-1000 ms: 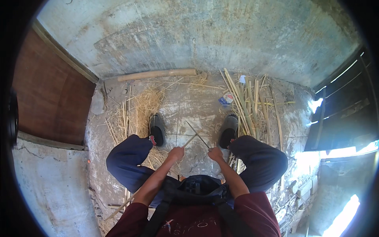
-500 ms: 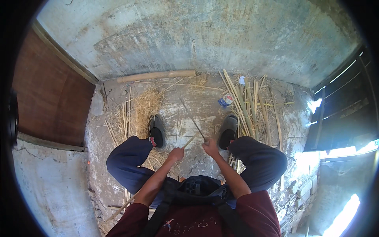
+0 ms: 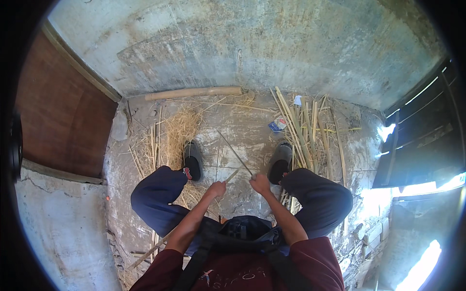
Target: The person uses a blade to strip and refine a thin bamboo pole while sitting on the floor.
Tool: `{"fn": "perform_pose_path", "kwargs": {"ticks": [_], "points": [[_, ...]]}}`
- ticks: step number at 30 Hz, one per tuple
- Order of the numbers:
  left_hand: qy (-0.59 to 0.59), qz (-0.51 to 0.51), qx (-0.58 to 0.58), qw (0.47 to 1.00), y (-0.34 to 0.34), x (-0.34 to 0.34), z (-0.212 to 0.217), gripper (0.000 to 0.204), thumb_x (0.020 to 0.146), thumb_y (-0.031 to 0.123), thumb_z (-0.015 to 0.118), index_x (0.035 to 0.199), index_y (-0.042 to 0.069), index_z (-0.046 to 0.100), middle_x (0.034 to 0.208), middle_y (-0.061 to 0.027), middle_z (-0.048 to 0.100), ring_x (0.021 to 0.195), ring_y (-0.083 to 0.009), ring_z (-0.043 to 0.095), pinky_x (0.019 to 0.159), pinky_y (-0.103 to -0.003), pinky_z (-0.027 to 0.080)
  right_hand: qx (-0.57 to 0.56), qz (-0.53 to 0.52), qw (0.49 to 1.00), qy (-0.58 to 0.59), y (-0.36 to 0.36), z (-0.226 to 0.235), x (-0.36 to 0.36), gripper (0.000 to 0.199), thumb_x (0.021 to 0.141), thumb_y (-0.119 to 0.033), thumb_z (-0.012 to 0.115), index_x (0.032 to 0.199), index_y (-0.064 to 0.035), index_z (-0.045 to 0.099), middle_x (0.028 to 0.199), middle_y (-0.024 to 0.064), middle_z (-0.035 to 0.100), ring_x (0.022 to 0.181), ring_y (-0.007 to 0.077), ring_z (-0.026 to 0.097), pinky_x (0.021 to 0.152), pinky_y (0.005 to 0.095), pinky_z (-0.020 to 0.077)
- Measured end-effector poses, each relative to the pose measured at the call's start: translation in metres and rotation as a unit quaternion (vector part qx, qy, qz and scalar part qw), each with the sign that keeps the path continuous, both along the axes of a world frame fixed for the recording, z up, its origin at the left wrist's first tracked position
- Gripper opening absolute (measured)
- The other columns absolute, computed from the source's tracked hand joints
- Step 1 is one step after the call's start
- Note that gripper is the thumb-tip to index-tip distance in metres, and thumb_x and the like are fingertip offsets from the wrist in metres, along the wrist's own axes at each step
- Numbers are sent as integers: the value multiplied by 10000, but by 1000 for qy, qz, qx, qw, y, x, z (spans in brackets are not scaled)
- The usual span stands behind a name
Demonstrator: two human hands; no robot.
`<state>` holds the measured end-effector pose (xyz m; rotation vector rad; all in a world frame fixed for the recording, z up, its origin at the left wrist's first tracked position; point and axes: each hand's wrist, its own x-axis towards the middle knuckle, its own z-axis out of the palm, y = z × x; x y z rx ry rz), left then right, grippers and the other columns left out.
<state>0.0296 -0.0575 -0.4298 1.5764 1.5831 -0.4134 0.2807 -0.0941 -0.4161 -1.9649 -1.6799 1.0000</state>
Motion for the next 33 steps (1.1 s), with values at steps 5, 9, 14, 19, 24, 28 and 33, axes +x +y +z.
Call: {"fn": "perform_pose_path", "kwargs": {"ticks": [5, 9, 14, 19, 24, 28, 33], "points": [[-5, -9, -10, 1000, -2, 1, 8, 590, 994, 391, 273, 1086, -65, 635, 1152, -292, 599, 1093, -429, 573, 982, -464, 432, 177, -76, 973, 128, 28, 37, -24, 285, 710, -191, 660, 858, 51, 633, 793, 252, 630, 778, 400, 626, 730, 437, 478], [-12, -5, -3, 1000, -4, -21, -2, 597, 995, 395, 275, 1088, -78, 628, 1157, -302, 590, 1107, -437, 560, 989, -462, 427, 272, -93, 957, 47, -6, -15, -33, 304, 724, -208, 642, 881, 52, 660, 786, 218, 645, 746, 383, 617, 750, 449, 482], [-23, 37, -13, 999, -5, -2, 15, 631, 991, 431, 286, 1005, -93, 637, 1007, -303, 643, 925, -413, 648, 829, -458, 509, -142, 16, 987, -78, -60, -92, 19, 326, 708, -257, 557, 910, -43, 699, 925, 248, 659, 901, 422, 637, 832, 484, 508], [-84, 144, -140, 976, 10, -16, 9, 652, 984, 484, 301, 778, -52, 610, 659, -187, 609, 494, -270, 580, 499, -412, 468, -167, -3, 986, -23, -30, -57, 11, 335, 710, -272, 550, 913, -43, 686, 912, 275, 647, 893, 453, 621, 806, 499, 499], [-71, 17, -76, 994, 8, -2, 27, 649, 980, 479, 333, 737, -47, 627, 653, -193, 632, 519, -306, 617, 529, -430, 490, -73, -57, 994, 51, -18, -29, 14, 301, 693, -252, 605, 832, 12, 643, 801, 266, 609, 781, 411, 611, 712, 477, 476], [-40, -21, -8, 999, 9, -9, 20, 640, 977, 474, 351, 760, -49, 649, 675, -201, 655, 606, -363, 652, 620, -444, 516, 169, -120, 974, 94, 14, -3, -4, 271, 680, -220, 641, 739, 41, 597, 630, 225, 554, 610, 319, 600, 601, 423, 448], [-38, 9, -67, 997, 4, -11, 11, 631, 981, 456, 341, 821, -66, 657, 713, -221, 658, 658, -356, 658, 671, -444, 519, 97, -127, 982, 101, -4, -22, -11, 247, 684, -210, 646, 736, 30, 615, 651, 197, 593, 632, 293, 620, 596, 410, 447]]}}
